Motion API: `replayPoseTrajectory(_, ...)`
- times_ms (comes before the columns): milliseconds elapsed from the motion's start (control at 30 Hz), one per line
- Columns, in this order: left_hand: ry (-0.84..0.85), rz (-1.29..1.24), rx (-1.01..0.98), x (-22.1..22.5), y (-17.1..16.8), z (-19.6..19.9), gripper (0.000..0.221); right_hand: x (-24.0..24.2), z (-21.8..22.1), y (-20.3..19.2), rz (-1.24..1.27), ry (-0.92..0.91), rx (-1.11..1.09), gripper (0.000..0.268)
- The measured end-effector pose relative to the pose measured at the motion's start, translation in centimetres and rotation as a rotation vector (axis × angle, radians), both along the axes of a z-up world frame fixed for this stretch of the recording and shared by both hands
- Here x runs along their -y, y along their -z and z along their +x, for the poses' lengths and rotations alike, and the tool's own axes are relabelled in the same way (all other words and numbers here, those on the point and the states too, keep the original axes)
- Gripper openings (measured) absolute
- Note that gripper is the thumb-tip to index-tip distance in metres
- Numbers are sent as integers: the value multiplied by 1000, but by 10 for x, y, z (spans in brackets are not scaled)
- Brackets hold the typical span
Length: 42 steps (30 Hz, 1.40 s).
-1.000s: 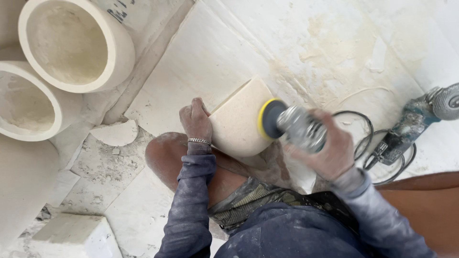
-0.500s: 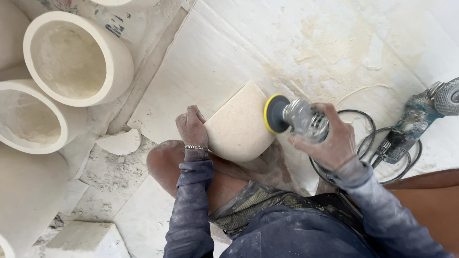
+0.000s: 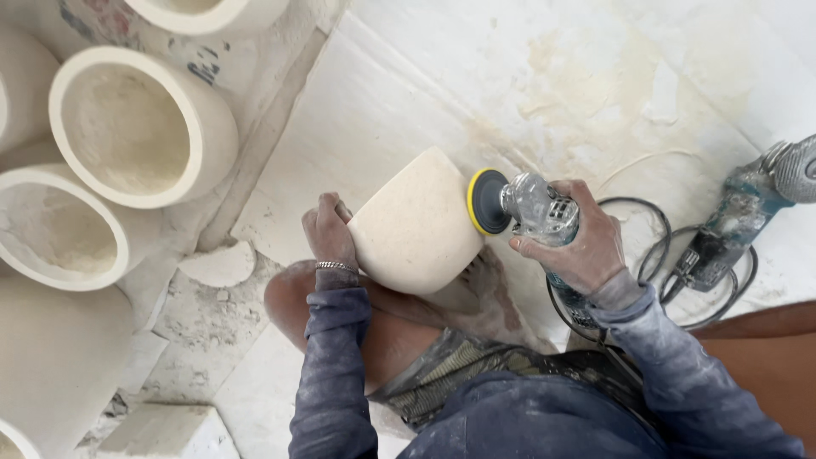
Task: The person sits on the floor and uses a handheld angle grinder with a sanding disc to smooth the exterior surface of a white ceramic pot. They rotate the pot with their left hand while grinding with their right hand, working on the curved sides and rim.
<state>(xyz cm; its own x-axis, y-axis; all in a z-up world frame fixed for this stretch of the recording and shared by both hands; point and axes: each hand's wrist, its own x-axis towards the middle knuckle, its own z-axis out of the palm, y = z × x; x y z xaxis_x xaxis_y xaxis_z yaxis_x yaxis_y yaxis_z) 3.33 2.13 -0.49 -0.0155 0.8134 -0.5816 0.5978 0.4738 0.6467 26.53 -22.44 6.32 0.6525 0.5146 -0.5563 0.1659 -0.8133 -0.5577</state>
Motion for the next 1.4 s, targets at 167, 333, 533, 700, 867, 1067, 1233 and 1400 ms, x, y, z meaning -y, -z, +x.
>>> replayPoseTrajectory(167, 21, 15, -90, -12, 16, 0, 45, -3, -51, -29, 213, -155, 243, 83)
replayPoseTrajectory(333, 42, 0, -132, -24, 24, 2, 51, -2, -74, -47, 332, -516, 548, 71)
replayPoseTrajectory(533, -88, -67, -76, -18, 33, -8, 44, -12, -11, -17, 49, -45, 95, 95)
replayPoseTrajectory(700, 22, -44, -122, -22, 33, -5, 50, -3, -43, -16, 169, -77, 326, 94)
replayPoseTrajectory(867, 11, -91, -201, -15, -1, 20, 44, 8, -67, -39, 295, -530, 528, 63)
replayPoseTrajectory(1067, -193, -131, 86, -11, -22, 13, 44, -4, -9, -13, 195, -208, 155, 77)
replayPoseTrajectory(1233, -193, -134, 155, -8, -23, 1, 46, -9, -25, -30, 305, -254, 161, 73)
replayPoseTrajectory(1400, -241, -154, 144, -14, -17, 9, 42, -7, -67, -57, 510, -689, 501, 59)
